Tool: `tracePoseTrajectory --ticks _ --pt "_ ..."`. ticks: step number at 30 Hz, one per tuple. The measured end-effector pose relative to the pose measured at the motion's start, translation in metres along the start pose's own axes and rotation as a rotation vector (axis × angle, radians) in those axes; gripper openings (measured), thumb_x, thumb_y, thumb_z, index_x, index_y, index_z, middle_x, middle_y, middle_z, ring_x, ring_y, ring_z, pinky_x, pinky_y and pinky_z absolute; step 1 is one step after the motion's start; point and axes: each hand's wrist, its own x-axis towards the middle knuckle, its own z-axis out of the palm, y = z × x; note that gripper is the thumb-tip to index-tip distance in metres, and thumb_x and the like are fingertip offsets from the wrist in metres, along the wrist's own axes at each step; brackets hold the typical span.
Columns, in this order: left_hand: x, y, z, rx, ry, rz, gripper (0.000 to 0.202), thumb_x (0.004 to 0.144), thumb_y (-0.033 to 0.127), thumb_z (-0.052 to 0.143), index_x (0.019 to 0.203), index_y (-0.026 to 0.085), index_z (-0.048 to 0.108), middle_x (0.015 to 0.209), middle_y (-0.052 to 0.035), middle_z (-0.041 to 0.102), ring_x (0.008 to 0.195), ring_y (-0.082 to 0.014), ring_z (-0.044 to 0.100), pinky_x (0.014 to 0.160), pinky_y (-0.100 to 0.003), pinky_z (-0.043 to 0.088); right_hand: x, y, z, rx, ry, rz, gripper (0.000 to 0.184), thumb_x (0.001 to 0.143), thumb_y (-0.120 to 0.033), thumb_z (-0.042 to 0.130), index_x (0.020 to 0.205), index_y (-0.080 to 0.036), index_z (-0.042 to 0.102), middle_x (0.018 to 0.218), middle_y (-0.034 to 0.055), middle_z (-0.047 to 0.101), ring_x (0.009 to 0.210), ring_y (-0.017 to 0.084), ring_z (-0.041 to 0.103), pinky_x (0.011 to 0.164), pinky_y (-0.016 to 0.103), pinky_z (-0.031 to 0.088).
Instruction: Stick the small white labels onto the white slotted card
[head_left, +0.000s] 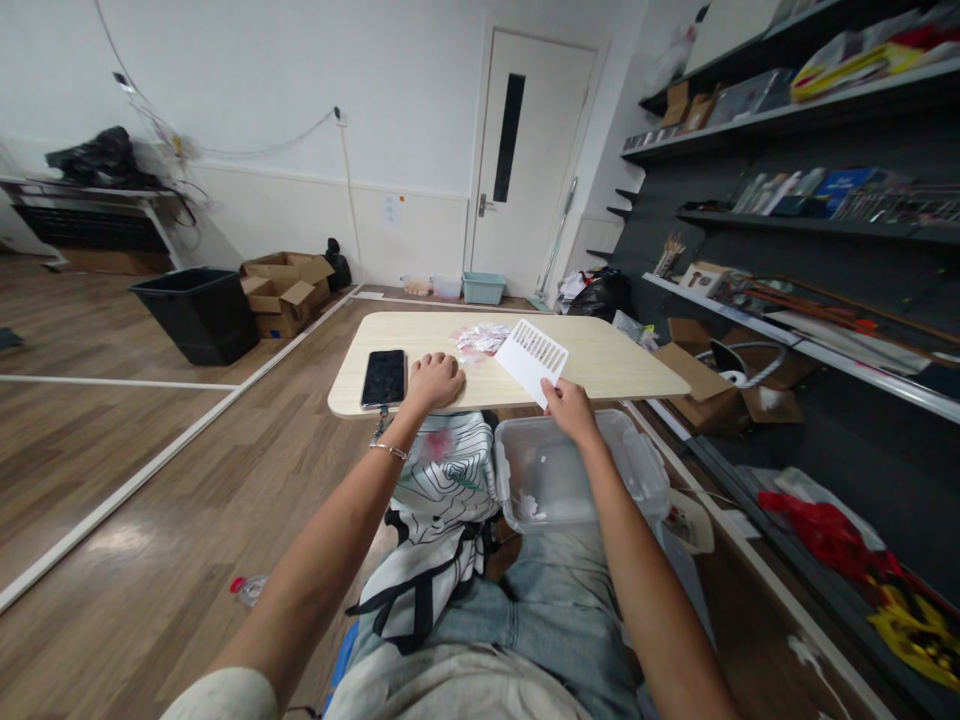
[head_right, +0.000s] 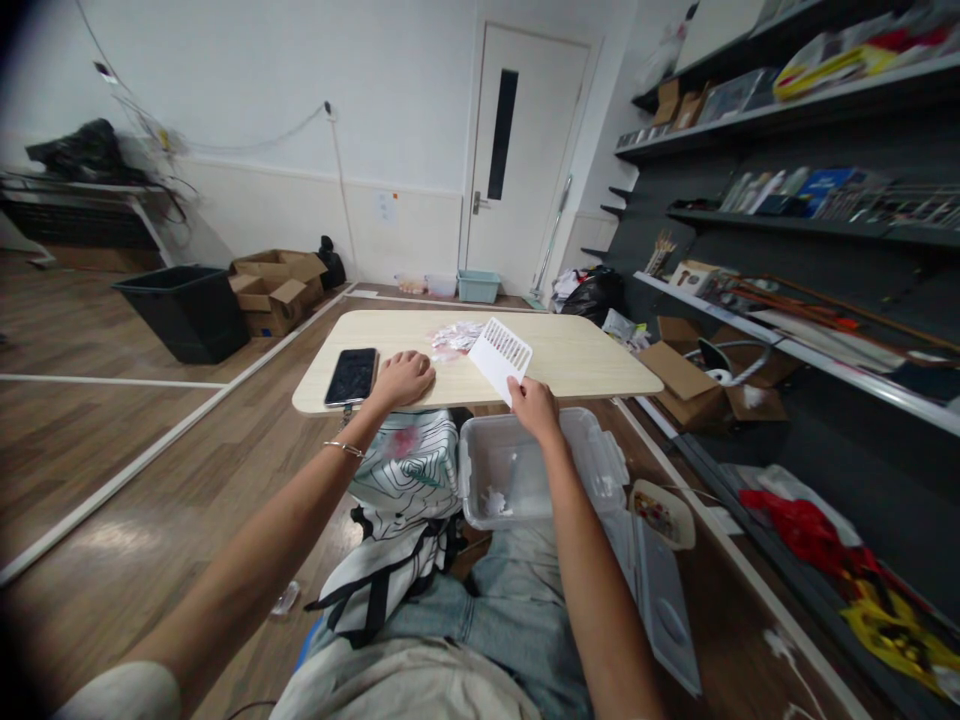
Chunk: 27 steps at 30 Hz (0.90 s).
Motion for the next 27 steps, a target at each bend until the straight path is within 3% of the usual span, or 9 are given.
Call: tracePoseTrajectory --ticks 10,16,23,27 --pt "-0.001 0.001 -0.001 0.012 -0.006 -0.008 0.046 0.105 0.044 0.038 0.134 0.021 0.066 0.151 -0.0154 0.061 0.14 -0.0339 0.052 0.116 -0.05 0.04 0.011 0.019 0.006 0.178 0.044 -0.026 0.054 0.1 -0.065 0.045 0.074 -0.023 0.067 0.059 0.0075 0.068 0.063 0.025 0.069 0.061 0.032 0.049" --pt "-0.001 0.001 -0.001 -0.001 0.003 -0.008 0.045 0.105 0.044 0.039 0.133 0.022 0.066 0.15 -0.0154 0.061 0.14 -0.0343 0.053 0.115 -0.051 0.04 0.012 0.017 0.006 0.356 0.078 0.026 0.057 0.096 -0.076 0.044 0.078 -0.024 0.06 0.055 0.0038 0.064 0.047 0.021 0.061 0.053 0.033 0.049" --pt "0.0 0.001 -0.001 0.007 -0.002 -0.008 0.047 0.105 0.045 0.038 0.135 0.022 0.066 0.151 -0.0149 0.061 0.14 -0.0341 0.053 0.115 -0.051 0.04 0.011 0.011 0.002 0.488 0.029 0.026 0.062 0.087 -0.085 0.054 0.081 -0.023 0.062 0.054 0.0006 0.061 0.044 0.021 0.059 0.045 0.032 0.048" --pt "0.0 0.0 -0.001 0.005 -0.003 -0.01 0.048 0.105 0.045 0.038 0.135 0.021 0.065 0.151 -0.0157 0.06 0.14 -0.0344 0.052 0.115 -0.05 0.04 0.012 0.012 0.003 0.497 0.102 0.007 0.064 0.086 -0.087 0.055 0.076 -0.023 0.06 0.055 0.0002 0.059 0.047 0.02 0.059 0.046 0.031 0.048"
